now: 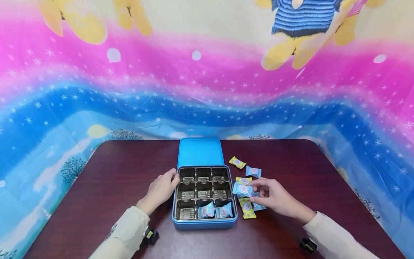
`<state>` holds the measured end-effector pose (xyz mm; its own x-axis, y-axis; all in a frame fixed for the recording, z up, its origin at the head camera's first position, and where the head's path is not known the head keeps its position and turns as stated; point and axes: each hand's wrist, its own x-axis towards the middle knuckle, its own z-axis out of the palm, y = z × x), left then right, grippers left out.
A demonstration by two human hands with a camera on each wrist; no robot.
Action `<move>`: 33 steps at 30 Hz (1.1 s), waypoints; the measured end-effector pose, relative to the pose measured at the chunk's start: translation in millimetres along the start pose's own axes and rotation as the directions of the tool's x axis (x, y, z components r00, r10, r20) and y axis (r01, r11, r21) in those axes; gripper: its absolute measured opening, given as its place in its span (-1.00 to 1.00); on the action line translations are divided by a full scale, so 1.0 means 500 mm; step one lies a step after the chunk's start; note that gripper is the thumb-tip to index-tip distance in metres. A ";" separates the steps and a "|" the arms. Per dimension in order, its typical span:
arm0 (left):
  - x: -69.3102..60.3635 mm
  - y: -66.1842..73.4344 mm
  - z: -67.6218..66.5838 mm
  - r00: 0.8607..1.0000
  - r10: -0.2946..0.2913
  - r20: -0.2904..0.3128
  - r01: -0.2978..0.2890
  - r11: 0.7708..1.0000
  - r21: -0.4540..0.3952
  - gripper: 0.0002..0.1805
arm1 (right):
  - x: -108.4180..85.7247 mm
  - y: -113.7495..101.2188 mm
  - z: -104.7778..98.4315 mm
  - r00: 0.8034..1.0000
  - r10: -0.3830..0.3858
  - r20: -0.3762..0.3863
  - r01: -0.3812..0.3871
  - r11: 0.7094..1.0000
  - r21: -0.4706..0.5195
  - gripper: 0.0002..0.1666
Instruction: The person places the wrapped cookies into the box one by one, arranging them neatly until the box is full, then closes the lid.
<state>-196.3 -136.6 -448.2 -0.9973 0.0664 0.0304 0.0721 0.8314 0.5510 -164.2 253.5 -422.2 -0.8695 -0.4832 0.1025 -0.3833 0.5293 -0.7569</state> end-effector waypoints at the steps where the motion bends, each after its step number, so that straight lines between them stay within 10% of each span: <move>1: 0.000 0.000 0.000 1.000 0.000 -0.002 0.000 1.000 0.002 -0.76 | 0.001 -0.002 0.002 1.000 0.000 0.003 0.000 1.000 0.001 -0.60; 33: 0.004 -0.005 0.003 1.000 0.015 -0.002 -0.015 1.000 0.010 -0.74 | 0.022 -0.058 0.041 0.994 -0.017 0.107 0.016 1.000 0.008 -0.54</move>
<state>-198.6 -137.8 -450.6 -0.9961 0.0784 0.0402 0.0877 0.8357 0.5421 -156.4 218.4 -412.6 -0.8246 -0.5638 0.0454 -0.3948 0.5162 -0.7601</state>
